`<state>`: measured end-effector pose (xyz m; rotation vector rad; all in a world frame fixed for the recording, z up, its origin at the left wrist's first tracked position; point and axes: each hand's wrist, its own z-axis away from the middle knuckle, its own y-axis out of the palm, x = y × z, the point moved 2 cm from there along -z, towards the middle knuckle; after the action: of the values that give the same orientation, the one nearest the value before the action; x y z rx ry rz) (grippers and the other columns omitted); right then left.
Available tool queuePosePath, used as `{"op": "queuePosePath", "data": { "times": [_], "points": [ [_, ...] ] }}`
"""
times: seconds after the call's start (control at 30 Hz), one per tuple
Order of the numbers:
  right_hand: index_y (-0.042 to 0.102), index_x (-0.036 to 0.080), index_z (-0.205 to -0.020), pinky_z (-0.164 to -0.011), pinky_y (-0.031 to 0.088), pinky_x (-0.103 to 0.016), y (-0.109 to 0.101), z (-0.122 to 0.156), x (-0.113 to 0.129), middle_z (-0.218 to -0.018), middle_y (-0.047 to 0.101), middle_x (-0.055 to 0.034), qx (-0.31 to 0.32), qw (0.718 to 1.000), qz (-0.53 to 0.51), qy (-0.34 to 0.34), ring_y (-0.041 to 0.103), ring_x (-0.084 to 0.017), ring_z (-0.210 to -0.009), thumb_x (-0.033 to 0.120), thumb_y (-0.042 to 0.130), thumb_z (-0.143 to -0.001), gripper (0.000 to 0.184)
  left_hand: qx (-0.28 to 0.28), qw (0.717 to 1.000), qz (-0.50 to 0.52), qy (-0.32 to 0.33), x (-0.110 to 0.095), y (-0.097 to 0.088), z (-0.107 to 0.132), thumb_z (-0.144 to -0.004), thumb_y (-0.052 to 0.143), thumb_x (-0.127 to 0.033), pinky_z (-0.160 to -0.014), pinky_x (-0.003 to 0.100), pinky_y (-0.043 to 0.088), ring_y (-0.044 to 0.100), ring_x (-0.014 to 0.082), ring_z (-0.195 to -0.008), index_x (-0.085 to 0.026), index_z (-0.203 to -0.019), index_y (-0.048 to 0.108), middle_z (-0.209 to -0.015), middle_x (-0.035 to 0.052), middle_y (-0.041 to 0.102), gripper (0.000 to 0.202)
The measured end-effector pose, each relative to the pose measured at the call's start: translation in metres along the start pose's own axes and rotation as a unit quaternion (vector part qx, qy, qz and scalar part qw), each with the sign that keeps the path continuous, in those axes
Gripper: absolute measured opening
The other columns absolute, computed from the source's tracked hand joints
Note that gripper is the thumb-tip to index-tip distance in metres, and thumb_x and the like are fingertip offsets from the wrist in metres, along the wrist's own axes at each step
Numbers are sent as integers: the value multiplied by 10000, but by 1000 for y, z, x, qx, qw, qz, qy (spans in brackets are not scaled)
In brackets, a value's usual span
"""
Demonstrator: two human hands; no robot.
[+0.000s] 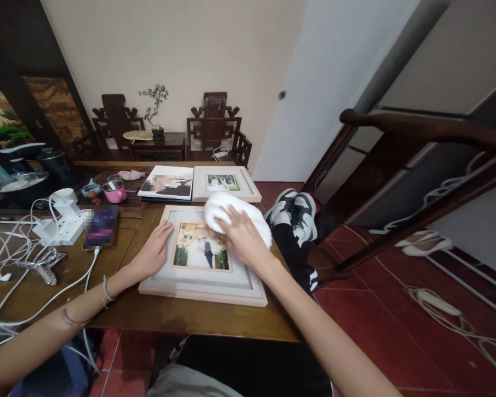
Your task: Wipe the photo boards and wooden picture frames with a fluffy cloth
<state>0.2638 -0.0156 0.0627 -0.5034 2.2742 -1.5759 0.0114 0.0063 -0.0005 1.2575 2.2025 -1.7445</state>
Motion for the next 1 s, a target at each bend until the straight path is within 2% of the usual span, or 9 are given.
{"op": "queuePosePath", "data": {
  "times": [0.1, 0.17, 0.3, 0.37, 0.5, 0.63, 0.73, 0.9, 1.0],
  "points": [
    [595, 148, -1291, -1126, 257, -591, 6, -50, 23, -1515, 396, -146, -1, 995, -3, -104, 255, -366, -1424, 27, 531, -802, 508, -12, 999, 4, 32, -1, -3, -3, -773, 361, 26, -1188, 533, 250, 272, 280, -1445, -92, -1370, 470, -1452, 176, 449, 619],
    [596, 173, -1296, -1145, 225, -557, 10, -72, 42, -1466, 474, -130, 19, 988, 3, -154, 273, -328, -1425, 50, 543, -836, 479, -23, 998, 11, 60, -5, -6, -4, -740, 355, 46, -1199, 505, 248, 285, 259, -1442, -114, -1358, 490, -1449, 149, 461, 652],
    [608, 164, -1286, -1137, 252, -483, 19, -80, 55, -1268, 645, -156, 67, 986, 16, -154, 409, -274, -1360, 17, 543, -824, 489, -27, 998, 15, 62, -7, -7, -5, -728, 346, 56, -1202, 492, 250, 299, 254, -1437, -105, -1362, 485, -1456, 151, 455, 668],
    [619, 141, -1272, -1114, 287, -487, 19, -71, 44, -1238, 656, -184, 73, 987, 19, -141, 456, -293, -1323, 21, 556, -809, 483, -20, 999, 15, 40, -4, -5, -4, -748, 351, 45, -1195, 508, 257, 296, 272, -1438, -86, -1375, 468, -1448, 167, 461, 650],
    [621, 130, -1277, -1105, 302, -483, 9, -44, -3, -1262, 634, -207, 106, 992, 37, -61, 569, -284, -1213, -46, 491, -752, 568, -5, 1000, 17, 11, 0, -2, -2, -772, 365, 27, -1190, 525, 249, 288, 286, -1440, -84, -1380, 460, -1448, 175, 457, 625],
    [638, 104, -1249, -1121, 264, -542, -4, -11, -32, -1287, 612, -224, 136, 989, 50, -8, 561, -298, -1225, -92, 406, -681, 644, 1, 1000, 12, -18, -3, 0, 0, -795, 342, 21, -1165, 562, 259, 263, 298, -1448, -50, -1357, 465, -1456, 221, 425, 580],
    [652, 79, -1221, -1118, 281, -562, -15, 26, -19, -1270, 619, -234, 128, 990, 41, -35, 492, -317, -1294, -108, 381, -644, 664, -8, 1000, 13, -25, -5, 2, 1, -822, 332, 10, -1150, 589, 254, 248, 281, -1454, -97, -1364, 454, -1468, 203, 411, 565],
    [653, 149, -1216, -1089, 361, -575, -43, 100, 25, -1282, 627, -168, 100, 990, -14, -94, 463, -321, -1318, -77, 377, -665, 656, 5, 1000, 9, -29, -7, 1, 3, -832, 349, 1, -1149, 599, 237, 233, 290, -1457, -110, -1382, 431, -1477, 201, 393, 567],
    [651, 156, -1204, -1066, 417, -519, -47, 112, 33, -1274, 631, -163, 90, 991, -26, -91, 477, -302, -1309, -65, 371, -683, 630, 20, 999, 6, -37, -10, -1, 3, -835, 335, 1, -1140, 612, 244, 223, 300, -1458, -105, -1380, 435, -1492, 203, 370, 565]
  ]
}}
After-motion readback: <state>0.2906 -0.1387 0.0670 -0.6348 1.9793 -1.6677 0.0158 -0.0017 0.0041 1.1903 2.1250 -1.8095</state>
